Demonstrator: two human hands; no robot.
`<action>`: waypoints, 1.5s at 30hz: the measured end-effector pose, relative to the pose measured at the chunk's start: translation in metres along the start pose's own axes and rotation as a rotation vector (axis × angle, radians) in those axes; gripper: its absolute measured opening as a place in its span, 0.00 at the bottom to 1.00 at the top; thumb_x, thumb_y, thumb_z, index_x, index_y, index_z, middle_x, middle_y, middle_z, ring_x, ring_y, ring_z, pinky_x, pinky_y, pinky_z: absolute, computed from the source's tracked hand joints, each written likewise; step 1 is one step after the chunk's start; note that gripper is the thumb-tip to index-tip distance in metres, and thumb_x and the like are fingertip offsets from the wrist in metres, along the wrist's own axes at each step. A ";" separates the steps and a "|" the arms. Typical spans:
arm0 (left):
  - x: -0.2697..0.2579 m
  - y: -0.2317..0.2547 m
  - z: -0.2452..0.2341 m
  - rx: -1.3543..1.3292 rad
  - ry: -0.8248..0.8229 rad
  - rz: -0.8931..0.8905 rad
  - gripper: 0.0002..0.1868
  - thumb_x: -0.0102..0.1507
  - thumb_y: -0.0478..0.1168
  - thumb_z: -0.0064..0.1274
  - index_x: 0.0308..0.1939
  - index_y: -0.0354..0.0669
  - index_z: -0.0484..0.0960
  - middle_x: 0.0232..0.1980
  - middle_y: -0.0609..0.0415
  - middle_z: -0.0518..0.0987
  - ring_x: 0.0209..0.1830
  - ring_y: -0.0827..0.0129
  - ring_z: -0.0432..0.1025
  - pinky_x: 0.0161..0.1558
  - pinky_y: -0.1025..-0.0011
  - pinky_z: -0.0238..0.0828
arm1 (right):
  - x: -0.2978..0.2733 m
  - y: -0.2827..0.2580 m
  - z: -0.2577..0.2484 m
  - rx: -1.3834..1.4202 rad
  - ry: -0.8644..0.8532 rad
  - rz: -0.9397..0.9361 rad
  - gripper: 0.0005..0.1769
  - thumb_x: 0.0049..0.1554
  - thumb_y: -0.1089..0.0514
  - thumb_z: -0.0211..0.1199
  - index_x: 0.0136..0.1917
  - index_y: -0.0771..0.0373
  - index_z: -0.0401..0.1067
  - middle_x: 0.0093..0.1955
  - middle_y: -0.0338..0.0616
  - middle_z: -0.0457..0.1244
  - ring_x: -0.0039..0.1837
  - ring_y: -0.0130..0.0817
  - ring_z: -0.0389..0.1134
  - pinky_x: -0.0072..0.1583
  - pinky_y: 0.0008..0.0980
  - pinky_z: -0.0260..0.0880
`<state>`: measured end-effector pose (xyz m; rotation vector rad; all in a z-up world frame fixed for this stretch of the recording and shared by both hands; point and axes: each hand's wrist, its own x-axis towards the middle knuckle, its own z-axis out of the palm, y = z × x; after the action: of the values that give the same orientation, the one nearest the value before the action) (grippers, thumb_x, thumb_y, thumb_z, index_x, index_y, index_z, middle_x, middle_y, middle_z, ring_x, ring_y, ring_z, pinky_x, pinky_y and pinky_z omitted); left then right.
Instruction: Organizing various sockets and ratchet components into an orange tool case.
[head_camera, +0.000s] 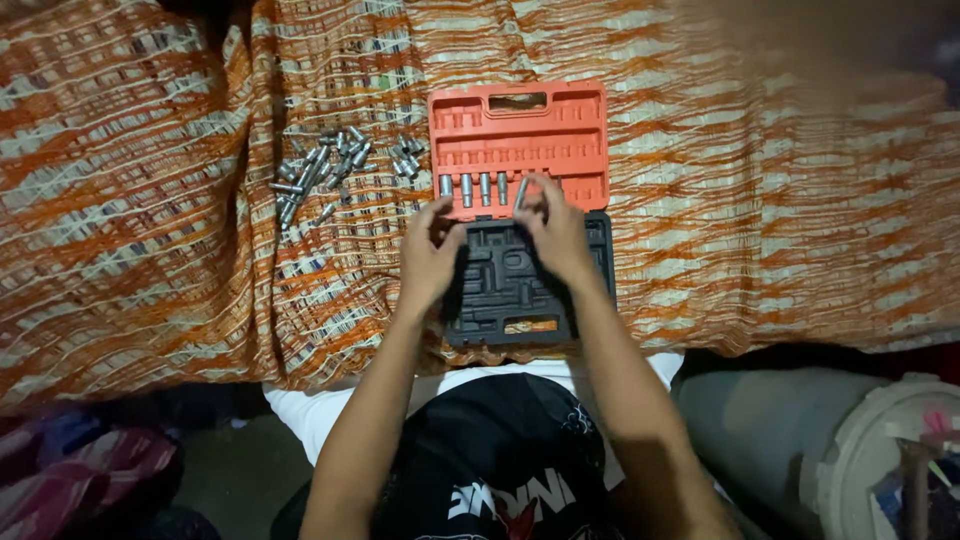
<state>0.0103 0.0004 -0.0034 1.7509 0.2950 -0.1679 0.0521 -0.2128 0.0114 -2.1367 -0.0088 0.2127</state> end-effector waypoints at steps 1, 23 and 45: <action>0.003 -0.008 -0.001 0.000 -0.004 -0.001 0.26 0.64 0.34 0.59 0.66 0.42 0.76 0.55 0.49 0.81 0.51 0.67 0.77 0.55 0.71 0.76 | 0.008 0.006 -0.002 -0.001 0.002 0.004 0.29 0.57 0.64 0.68 0.71 0.61 0.66 0.47 0.45 0.71 0.48 0.34 0.73 0.52 0.33 0.74; 0.026 -0.021 -0.007 0.423 0.077 0.065 0.18 0.60 0.43 0.65 0.47 0.34 0.81 0.41 0.45 0.77 0.43 0.52 0.72 0.48 0.56 0.69 | 0.076 0.019 -0.007 -0.261 -0.071 0.176 0.24 0.44 0.58 0.79 0.48 0.65 0.68 0.38 0.48 0.68 0.44 0.42 0.73 0.47 0.40 0.71; 0.022 -0.033 0.012 0.495 0.130 0.015 0.14 0.65 0.40 0.60 0.48 0.34 0.77 0.44 0.42 0.73 0.48 0.49 0.65 0.51 0.53 0.63 | 0.092 0.027 0.009 -0.425 0.010 0.289 0.25 0.41 0.52 0.83 0.40 0.63 0.69 0.40 0.49 0.70 0.48 0.52 0.72 0.47 0.50 0.69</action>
<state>0.0227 -0.0029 -0.0433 2.2592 0.3551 -0.1227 0.1392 -0.2115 -0.0293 -2.5591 0.2859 0.3976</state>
